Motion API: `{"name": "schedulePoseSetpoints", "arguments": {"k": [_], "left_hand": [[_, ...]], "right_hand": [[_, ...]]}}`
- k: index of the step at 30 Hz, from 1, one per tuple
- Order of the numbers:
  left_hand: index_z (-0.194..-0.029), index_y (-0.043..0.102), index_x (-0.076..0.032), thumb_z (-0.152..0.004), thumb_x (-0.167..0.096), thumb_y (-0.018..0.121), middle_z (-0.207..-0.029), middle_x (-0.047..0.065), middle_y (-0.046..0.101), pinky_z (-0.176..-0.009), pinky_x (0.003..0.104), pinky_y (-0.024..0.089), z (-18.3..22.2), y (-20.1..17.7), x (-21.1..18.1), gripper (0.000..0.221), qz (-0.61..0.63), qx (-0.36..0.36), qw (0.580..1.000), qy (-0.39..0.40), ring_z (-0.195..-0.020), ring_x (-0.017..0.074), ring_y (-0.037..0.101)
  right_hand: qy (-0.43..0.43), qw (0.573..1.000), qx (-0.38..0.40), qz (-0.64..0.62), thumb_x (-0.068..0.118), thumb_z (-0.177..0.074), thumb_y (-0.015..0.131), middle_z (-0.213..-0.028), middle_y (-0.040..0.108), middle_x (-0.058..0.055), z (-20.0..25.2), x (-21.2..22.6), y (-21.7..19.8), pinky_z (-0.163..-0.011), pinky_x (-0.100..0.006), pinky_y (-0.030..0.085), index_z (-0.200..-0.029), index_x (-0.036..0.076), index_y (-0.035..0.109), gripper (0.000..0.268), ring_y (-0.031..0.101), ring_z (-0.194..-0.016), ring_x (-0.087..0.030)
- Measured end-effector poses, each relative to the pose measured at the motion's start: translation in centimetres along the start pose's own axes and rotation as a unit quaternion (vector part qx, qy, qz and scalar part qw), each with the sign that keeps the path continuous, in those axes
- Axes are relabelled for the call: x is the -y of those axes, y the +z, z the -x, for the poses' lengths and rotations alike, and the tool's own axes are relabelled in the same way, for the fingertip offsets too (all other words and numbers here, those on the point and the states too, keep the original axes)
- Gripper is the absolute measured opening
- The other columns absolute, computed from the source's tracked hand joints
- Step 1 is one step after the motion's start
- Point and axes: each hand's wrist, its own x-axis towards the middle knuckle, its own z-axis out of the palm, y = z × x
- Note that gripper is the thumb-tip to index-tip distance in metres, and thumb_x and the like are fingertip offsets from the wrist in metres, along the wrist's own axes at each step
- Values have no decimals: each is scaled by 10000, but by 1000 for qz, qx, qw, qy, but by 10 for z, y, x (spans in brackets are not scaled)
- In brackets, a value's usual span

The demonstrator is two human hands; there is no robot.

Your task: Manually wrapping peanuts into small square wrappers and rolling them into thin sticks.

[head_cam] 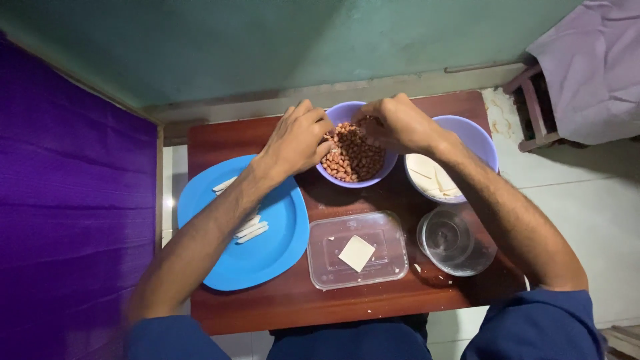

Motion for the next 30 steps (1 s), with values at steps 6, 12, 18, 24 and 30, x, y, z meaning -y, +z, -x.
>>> {"name": "schedulePoseSetpoints", "arguments": {"k": [6, 12, 18, 24, 30], "left_hand": [[-817, 804, -263, -749, -248, 830, -1029, -13, 643, -845, 371, 428, -17, -8, 3, 75, -44, 94, 994, 35, -1042, 240, 512], [-785, 810, -327, -675, -255, 864, -1061, 3, 649, -857, 408, 423, -23, 0, 7, 141, -64, 121, 988, 75, -1065, 270, 502], [-721, 783, -359, -673, -365, 846, -988, -16, 627, -862, 406, 385, -26, -18, 0, 79, -75, 122, 984, 103, -1055, 249, 478], [-725, 769, -182, -717, -375, 818, -1058, -7, 625, -891, 446, 359, -19, -14, -7, 199, -64, 149, 983, 87, -1101, 237, 448], [-758, 775, -223, -714, -439, 829, -1032, -24, 616, -903, 452, 319, -17, -3, -8, 227, -67, 143, 982, 100, -1083, 214, 431]], "right_hand": [[-1, 999, -2, -50, 140, -854, 741, -788, 745, -212, 13, -2, -2, -645, -528, 550, -944, 61, 722, 122, 744, -815, -423], [-18, 993, 20, -116, 121, -918, 689, -635, 745, -104, 2, -19, 13, -550, -351, 590, -813, 54, 669, 125, 750, -580, -220], [-13, 1000, 3, -21, 121, -889, 692, -703, 734, -178, 5, -7, 7, -652, -481, 570, -847, 69, 682, 68, 747, -757, -402], [6, 999, -26, -43, 157, -965, 670, -678, 732, -119, 5, -23, 9, -655, -418, 574, -812, 101, 675, 163, 751, -748, -353], [-21, 999, 15, -47, 102, -900, 709, -789, 769, -140, 13, -8, -12, -683, -448, 569, -884, 107, 694, 22, 753, -808, -387]]}}
